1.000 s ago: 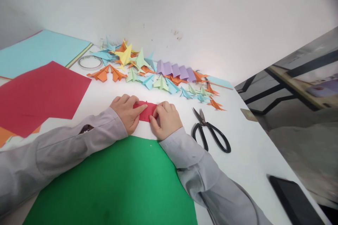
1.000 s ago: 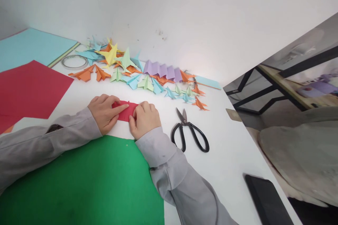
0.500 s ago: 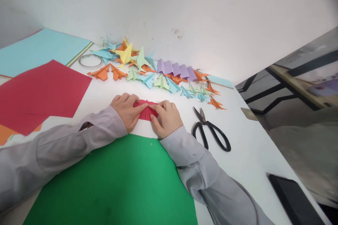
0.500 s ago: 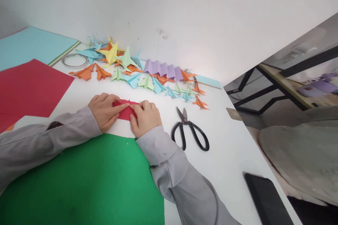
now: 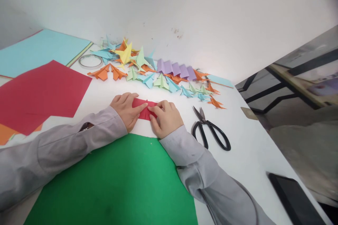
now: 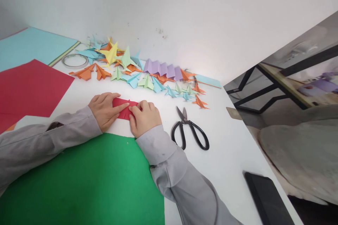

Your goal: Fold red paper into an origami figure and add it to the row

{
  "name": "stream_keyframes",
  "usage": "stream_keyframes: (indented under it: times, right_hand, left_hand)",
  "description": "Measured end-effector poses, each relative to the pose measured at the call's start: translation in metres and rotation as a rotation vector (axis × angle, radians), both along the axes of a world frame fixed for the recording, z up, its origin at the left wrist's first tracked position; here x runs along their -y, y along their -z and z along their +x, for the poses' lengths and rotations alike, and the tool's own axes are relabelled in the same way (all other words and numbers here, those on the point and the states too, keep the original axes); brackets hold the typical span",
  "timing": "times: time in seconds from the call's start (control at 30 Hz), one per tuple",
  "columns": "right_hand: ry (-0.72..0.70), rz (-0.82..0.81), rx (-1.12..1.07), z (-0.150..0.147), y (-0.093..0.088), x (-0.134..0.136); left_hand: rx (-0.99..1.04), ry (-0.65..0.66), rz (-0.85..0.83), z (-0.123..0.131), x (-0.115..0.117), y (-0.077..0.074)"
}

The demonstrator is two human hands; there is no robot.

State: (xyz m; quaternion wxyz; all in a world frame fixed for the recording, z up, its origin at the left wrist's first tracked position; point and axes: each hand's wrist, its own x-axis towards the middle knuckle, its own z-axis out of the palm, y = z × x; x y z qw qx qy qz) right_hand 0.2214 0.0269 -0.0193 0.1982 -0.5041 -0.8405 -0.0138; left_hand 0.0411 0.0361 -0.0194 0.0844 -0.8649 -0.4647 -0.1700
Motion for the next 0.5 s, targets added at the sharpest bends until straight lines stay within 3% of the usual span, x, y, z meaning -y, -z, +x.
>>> stream_keyframes:
  times: [0.17,0.5]
  right_hand:
    - [-0.009,0.015,0.015,0.0011,0.0023,-0.0004]
    - [-0.014,0.049,0.000,0.0009,0.0033,-0.0006]
  left_hand:
    - [0.066,0.009,-0.034,0.0003,0.0006,0.0004]
    - [-0.031,0.050,0.000,0.0000,-0.0007,-0.0007]
